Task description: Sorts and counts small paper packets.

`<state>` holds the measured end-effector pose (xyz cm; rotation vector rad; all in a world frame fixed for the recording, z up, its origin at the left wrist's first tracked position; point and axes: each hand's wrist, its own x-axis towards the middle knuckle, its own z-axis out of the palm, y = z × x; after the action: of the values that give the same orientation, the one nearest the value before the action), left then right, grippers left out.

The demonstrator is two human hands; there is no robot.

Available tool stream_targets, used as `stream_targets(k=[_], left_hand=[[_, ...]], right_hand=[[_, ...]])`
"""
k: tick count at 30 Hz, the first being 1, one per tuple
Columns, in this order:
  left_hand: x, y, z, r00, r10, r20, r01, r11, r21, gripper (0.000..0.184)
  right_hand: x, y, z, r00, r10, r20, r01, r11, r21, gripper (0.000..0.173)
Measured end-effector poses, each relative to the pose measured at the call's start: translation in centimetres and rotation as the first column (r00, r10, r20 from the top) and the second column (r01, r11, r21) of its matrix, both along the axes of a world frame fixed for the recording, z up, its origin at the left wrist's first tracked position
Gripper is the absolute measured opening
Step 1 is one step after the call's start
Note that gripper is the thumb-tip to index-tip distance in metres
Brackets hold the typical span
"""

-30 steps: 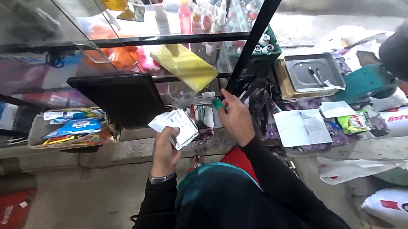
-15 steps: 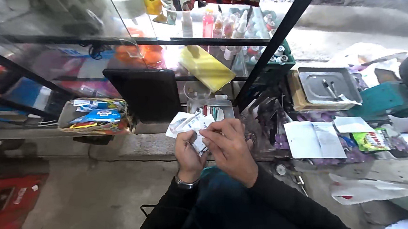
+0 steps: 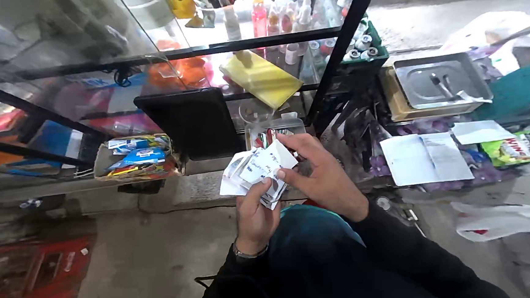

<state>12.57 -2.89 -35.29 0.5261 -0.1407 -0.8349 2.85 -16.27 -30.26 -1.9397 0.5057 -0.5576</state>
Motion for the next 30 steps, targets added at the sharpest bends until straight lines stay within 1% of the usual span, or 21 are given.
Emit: stream_targets(k=[3,5,8,10,13,16,18,21,24,30], left_hand=[[-0.4,-0.1,-0.3,0.998,0.036,0.05,-0.039,0.997,0.063,0.034],[-0.6,-0.1,-0.5,0.994,0.048,0.103,-0.059,0.993,0.106,0.036],[-0.8,0.1,-1.0,0.985,0.051,0.163,-0.078,0.984,0.161,0.036],[-0.9,0.3,-1.4,0.981,0.057,0.188,-0.091,0.98,0.175,0.037],[-0.9,0.6,-1.3,0.977,0.07,0.2,-0.113,0.971,0.211,0.042],[-0.6,1.1,-1.5,0.982,0.074,0.175,-0.101,0.984,0.149,0.048],[-0.4,1.5,-1.8,0.985,0.08,0.152,-0.098,0.989,0.114,0.046],[-0.3,1.4,-1.5,0.982,0.112,0.153,-0.139,0.973,0.184,0.041],[-0.1,1.2,-1.4,0.977,0.124,0.176,-0.158,0.968,0.194,0.039],[0.1,0.7,-1.5,0.967,0.138,0.215,-0.18,0.965,0.192,0.048]], right_hand=[[-0.2,0.1,0.1,1.0,-0.007,-0.008,0.007,0.999,-0.031,0.063],[-0.3,0.2,-0.1,1.0,-0.007,0.004,0.007,1.0,0.001,0.06],[-0.3,0.6,-0.8,0.999,-0.04,0.033,0.037,0.997,0.062,0.051],[-0.1,0.7,-1.5,0.997,-0.078,0.021,0.076,0.995,0.058,0.045],[0.1,0.4,-2.0,0.997,-0.081,-0.015,0.082,0.993,0.084,0.044],[0.4,0.2,-2.0,0.998,-0.055,-0.012,0.056,0.989,0.134,0.046],[0.7,0.1,-2.1,0.999,-0.047,-0.004,0.047,0.989,0.139,0.046],[0.9,0.1,-1.9,1.0,-0.023,0.0,0.022,0.989,0.147,0.044],[1.0,0.2,-1.9,1.0,-0.01,0.014,0.008,0.988,0.157,0.043],[1.4,-0.2,-1.9,0.999,0.002,0.033,-0.007,0.986,0.169,0.045]])
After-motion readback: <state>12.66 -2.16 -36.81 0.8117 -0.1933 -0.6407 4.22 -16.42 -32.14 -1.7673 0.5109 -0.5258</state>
